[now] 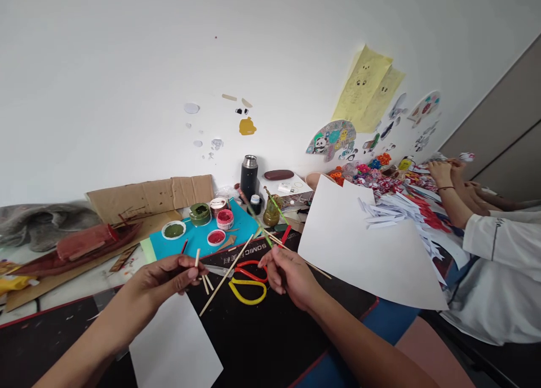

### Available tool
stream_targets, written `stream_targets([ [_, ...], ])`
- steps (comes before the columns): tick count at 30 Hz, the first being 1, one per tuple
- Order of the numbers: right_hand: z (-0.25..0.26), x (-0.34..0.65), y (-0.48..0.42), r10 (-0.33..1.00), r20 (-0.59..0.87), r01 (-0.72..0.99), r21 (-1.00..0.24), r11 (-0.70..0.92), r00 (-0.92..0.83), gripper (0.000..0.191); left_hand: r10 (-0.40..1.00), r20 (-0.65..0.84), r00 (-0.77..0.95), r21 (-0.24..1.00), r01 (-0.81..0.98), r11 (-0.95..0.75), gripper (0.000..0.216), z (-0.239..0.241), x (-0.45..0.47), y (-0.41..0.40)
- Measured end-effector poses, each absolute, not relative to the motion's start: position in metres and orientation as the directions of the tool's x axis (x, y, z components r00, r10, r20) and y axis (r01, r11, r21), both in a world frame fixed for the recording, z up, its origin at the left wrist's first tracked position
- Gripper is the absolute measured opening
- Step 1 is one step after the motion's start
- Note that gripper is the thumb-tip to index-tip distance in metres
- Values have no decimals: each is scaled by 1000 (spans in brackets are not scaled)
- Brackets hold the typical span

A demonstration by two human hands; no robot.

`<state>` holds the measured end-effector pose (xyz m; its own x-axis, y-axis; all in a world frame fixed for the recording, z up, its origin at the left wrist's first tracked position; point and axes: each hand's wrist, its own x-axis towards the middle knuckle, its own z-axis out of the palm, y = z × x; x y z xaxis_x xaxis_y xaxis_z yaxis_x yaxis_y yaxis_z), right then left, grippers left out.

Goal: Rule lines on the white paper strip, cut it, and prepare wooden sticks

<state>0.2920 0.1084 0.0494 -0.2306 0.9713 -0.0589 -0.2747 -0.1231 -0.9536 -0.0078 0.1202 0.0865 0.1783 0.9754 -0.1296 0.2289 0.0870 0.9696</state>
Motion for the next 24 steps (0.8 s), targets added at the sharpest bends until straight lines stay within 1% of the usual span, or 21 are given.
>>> stream_targets([
  [5,40,266,100,882,-153,-167,-954,-249,-445,67,959,-161,233,983,124,135,49,80,7,110],
  [8,39,257,96,820,-180,-120,-950,-288,-544,67,971,-130,202,991,10,131,46,75,13,107],
  [10,39,254,94,797,-188,-119,-944,-308,-575,66,980,-93,177,993,-51,103,45,73,16,106],
  [14,35,254,93,812,-231,-167,-914,-370,-536,64,989,-22,149,997,-72,34,45,77,20,103],
  [21,28,252,90,835,-286,-239,-870,-432,-470,59,974,98,206,995,-33,-94,31,90,31,89],
  [24,28,250,88,839,-294,-260,-858,-442,-458,58,969,145,201,989,-3,-148,27,94,34,84],
])
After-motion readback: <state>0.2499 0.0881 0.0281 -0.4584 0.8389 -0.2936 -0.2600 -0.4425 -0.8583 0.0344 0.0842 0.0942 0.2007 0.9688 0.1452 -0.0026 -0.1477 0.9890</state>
